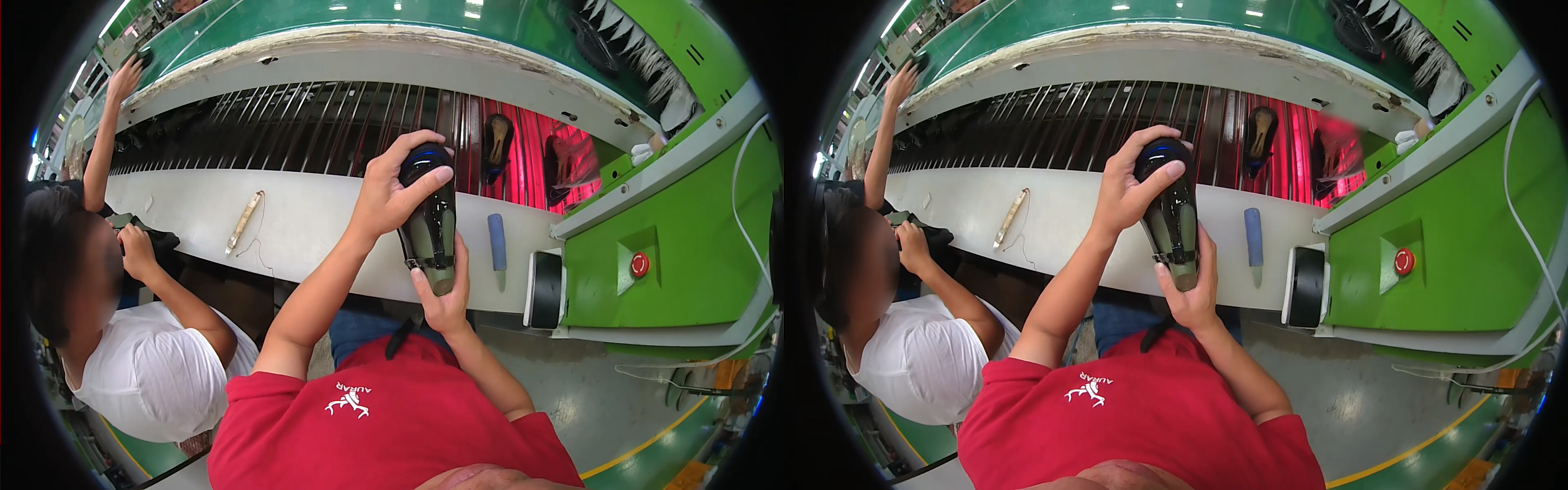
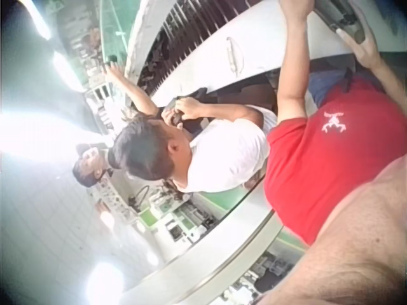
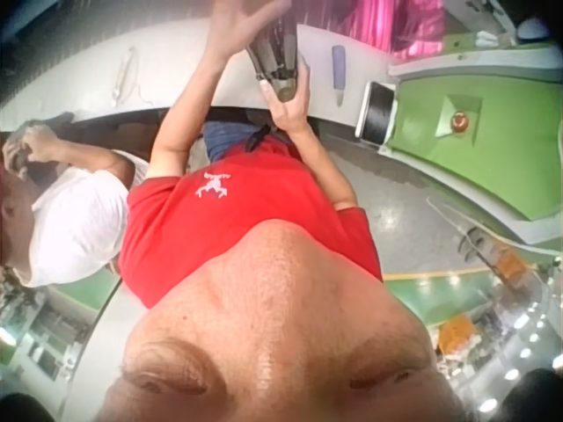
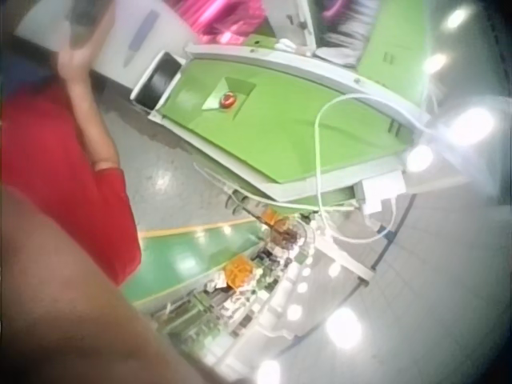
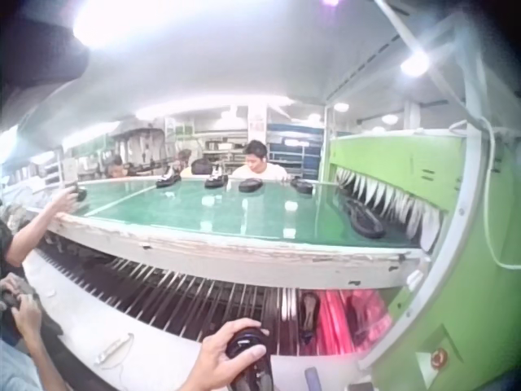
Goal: The person assembles shoes on a factory line by hand. They pick up a shoe sole and a shoe upper, press them together, and inspect the bond. The person repeats this process for multiple shoes, placing the finished units on a conveyor belt.
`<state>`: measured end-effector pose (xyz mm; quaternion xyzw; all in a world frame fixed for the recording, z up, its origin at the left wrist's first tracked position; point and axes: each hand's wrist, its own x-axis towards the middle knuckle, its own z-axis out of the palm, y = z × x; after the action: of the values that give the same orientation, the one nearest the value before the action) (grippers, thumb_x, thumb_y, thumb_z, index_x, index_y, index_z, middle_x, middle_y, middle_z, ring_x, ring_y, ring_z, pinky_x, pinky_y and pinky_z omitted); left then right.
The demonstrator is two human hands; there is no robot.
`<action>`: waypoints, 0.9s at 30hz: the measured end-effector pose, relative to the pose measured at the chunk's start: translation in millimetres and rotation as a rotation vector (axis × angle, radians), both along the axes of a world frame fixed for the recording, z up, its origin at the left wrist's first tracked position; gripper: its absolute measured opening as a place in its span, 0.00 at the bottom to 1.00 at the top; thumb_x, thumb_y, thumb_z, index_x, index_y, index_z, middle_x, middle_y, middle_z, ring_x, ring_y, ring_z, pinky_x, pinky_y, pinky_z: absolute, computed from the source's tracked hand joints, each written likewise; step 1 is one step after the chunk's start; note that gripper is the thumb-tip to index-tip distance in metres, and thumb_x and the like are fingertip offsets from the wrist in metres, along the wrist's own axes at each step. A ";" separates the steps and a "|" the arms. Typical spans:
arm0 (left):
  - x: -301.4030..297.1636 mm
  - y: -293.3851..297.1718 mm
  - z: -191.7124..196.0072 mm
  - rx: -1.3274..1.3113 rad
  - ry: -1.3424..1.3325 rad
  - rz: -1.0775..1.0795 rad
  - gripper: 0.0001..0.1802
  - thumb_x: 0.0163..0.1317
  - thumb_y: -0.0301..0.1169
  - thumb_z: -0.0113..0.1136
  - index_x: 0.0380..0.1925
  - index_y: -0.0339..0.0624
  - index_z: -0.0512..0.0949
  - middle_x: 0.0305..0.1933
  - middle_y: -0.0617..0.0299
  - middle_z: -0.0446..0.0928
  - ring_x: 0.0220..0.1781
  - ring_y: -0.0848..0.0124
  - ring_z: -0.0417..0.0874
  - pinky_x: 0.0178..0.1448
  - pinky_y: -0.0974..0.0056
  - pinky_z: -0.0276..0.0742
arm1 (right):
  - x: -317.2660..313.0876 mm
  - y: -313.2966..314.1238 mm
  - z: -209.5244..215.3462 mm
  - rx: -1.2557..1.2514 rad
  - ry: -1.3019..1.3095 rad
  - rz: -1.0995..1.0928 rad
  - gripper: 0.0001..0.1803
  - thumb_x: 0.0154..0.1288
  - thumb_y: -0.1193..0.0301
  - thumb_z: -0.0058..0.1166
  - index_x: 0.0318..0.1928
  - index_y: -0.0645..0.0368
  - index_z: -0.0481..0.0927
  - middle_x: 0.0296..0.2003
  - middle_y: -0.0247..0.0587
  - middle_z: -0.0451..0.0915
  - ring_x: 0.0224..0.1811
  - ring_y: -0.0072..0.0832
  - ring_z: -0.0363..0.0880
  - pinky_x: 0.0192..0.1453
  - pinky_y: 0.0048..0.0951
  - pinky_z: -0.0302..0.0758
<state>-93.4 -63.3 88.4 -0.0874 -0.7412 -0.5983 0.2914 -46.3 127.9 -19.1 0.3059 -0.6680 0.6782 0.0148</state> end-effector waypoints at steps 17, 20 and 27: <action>127.1 35.9 -107.0 -0.104 -0.274 0.108 0.47 0.67 0.15 0.63 0.85 0.36 0.56 0.82 0.40 0.65 0.79 0.49 0.78 0.74 0.51 0.81 | 8.2 9.0 -21.3 -0.213 -0.147 -0.012 0.48 0.72 0.72 0.67 0.83 0.72 0.54 0.70 0.57 0.73 0.72 0.41 0.77 0.77 0.41 0.73; 142.9 59.0 -103.4 -0.328 -0.229 0.115 0.55 0.61 0.17 0.69 0.86 0.33 0.49 0.86 0.37 0.59 0.85 0.41 0.68 0.82 0.48 0.74 | 8.6 8.1 -3.9 -0.247 -0.194 -0.033 0.48 0.73 0.72 0.66 0.83 0.72 0.53 0.69 0.56 0.75 0.71 0.39 0.78 0.76 0.40 0.74; 120.0 71.1 -133.1 -0.222 -0.092 0.268 0.61 0.69 0.37 0.73 0.87 0.34 0.38 0.79 0.38 0.67 0.77 0.42 0.76 0.78 0.49 0.75 | 24.9 -3.8 34.3 -0.011 0.257 -0.108 0.51 0.62 0.65 0.75 0.79 0.73 0.63 0.74 0.64 0.69 0.77 0.55 0.71 0.81 0.52 0.68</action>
<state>26.6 7.8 -44.7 0.0079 -0.8202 -0.4722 0.3229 -21.4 124.1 15.2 0.3538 -0.6722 0.6355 0.1383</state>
